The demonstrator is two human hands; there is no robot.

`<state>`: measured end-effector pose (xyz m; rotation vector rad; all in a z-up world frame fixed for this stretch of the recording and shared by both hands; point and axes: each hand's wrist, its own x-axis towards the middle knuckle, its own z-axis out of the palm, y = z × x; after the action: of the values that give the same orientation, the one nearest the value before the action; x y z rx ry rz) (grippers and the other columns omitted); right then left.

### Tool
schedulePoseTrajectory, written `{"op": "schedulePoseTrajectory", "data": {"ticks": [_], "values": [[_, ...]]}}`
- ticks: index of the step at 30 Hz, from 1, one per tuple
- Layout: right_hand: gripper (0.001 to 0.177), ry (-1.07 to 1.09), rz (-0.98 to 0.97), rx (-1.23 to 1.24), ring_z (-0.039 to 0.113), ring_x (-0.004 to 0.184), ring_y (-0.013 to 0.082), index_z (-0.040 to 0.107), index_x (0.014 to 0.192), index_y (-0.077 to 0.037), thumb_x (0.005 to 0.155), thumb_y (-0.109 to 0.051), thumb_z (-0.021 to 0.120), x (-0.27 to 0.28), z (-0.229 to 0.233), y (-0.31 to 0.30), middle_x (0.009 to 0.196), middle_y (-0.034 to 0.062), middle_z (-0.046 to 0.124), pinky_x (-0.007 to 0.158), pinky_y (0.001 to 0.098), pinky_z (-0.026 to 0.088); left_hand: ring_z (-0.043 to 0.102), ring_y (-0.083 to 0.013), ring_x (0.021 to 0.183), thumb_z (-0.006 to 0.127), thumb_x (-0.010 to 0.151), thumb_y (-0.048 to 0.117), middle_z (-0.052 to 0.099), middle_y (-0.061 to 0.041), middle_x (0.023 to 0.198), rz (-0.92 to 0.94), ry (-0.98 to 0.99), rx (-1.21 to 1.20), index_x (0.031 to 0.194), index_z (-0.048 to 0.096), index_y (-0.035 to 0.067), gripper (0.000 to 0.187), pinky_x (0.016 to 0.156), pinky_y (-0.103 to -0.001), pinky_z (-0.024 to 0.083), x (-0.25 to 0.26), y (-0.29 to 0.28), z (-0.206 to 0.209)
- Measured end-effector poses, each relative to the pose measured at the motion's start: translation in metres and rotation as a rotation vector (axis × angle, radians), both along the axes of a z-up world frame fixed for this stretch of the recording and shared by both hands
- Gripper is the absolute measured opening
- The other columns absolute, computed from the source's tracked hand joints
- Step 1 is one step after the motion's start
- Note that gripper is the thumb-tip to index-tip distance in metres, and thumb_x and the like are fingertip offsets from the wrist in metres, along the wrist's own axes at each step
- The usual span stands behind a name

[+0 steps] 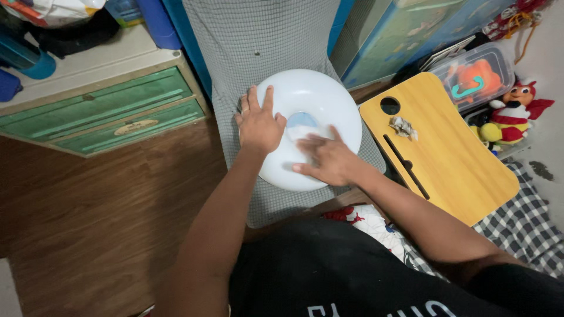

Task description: The person wipes the exterior and interior surfaces of a white plastic lampshade using a white cloth. They rotate the lampshade to access different areas and continue wiping until the end of the clip.

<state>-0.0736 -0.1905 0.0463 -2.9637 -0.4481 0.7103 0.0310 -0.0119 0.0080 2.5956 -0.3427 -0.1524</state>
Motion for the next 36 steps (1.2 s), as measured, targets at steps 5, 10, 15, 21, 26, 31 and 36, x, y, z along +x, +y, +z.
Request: {"op": "schedulePoseTrajectory", "data": {"ticks": [5,10,15,21,26,31,36], "values": [[0.084,-0.068,-0.010,0.033,0.021,0.157,0.0271,0.043,0.154,-0.015,0.095,-0.071,0.021,0.036,-0.002,0.017,0.162,0.0022,0.039,0.125,0.0636,0.003,0.018,-0.0452,0.152,0.055,0.096,0.035,0.017,-0.022,0.166,-0.010,-0.003,0.002,0.161,0.029,0.019,0.072,0.115,-0.071,0.023,0.001,0.002,0.002],[0.085,-0.200,0.021,-0.110,0.022,0.149,0.0338,0.046,0.149,-0.007,0.097,-0.071,0.028,0.011,0.000,-0.006,0.162,0.0085,0.037,0.118,0.0647,0.005,0.017,-0.0448,0.151,0.055,0.096,0.036,0.016,-0.022,0.165,-0.016,-0.007,-0.003,0.160,0.030,0.020,0.071,0.114,-0.070,0.022,0.001,0.002,0.004],[0.082,-0.153,0.046,0.048,0.026,0.152,0.0317,0.051,0.147,-0.007,0.097,-0.070,0.035,-0.001,-0.007,-0.003,0.160,0.0052,0.040,0.121,0.0640,0.007,0.020,-0.0434,0.153,0.055,0.096,0.035,0.018,-0.020,0.166,-0.002,-0.009,0.008,0.161,0.031,0.020,0.071,0.118,-0.067,0.023,0.000,0.002,0.001],[0.079,-0.275,0.009,0.042,0.024,0.151,0.0364,0.051,0.148,-0.009,0.096,-0.066,0.035,0.025,-0.013,0.012,0.160,0.0034,0.040,0.119,0.0675,0.007,0.018,-0.0440,0.153,0.056,0.095,0.036,0.016,-0.020,0.166,0.002,-0.003,-0.010,0.161,0.031,0.022,0.072,0.116,-0.069,0.021,-0.001,0.003,0.002],[0.083,-0.258,-0.046,-0.081,0.020,0.151,0.0365,0.048,0.145,-0.004,0.096,-0.070,0.035,-0.002,-0.007,-0.006,0.158,0.0106,0.036,0.117,0.0665,0.005,0.016,-0.0445,0.152,0.054,0.096,0.036,0.014,-0.022,0.166,-0.007,0.016,-0.003,0.161,0.029,0.020,0.071,0.116,-0.069,0.020,0.001,0.001,0.004],[0.088,-0.213,0.043,0.078,0.026,0.150,0.0352,0.048,0.149,-0.002,0.097,-0.072,0.035,0.003,-0.015,0.008,0.161,0.0111,0.039,0.119,0.0648,0.007,0.015,-0.0433,0.153,0.054,0.096,0.035,0.014,-0.020,0.167,0.007,0.029,-0.019,0.161,0.028,0.021,0.072,0.118,-0.069,0.018,-0.001,0.000,0.007],[0.083,-0.338,0.042,0.009,0.026,0.150,0.0358,0.052,0.147,-0.007,0.095,-0.070,0.035,0.033,-0.014,0.016,0.158,0.0069,0.043,0.119,0.0690,0.005,0.016,-0.0416,0.154,0.053,0.097,0.037,0.014,-0.019,0.167,-0.010,0.056,0.011,0.161,0.027,0.021,0.071,0.118,-0.068,0.018,-0.001,0.002,0.010]]}}
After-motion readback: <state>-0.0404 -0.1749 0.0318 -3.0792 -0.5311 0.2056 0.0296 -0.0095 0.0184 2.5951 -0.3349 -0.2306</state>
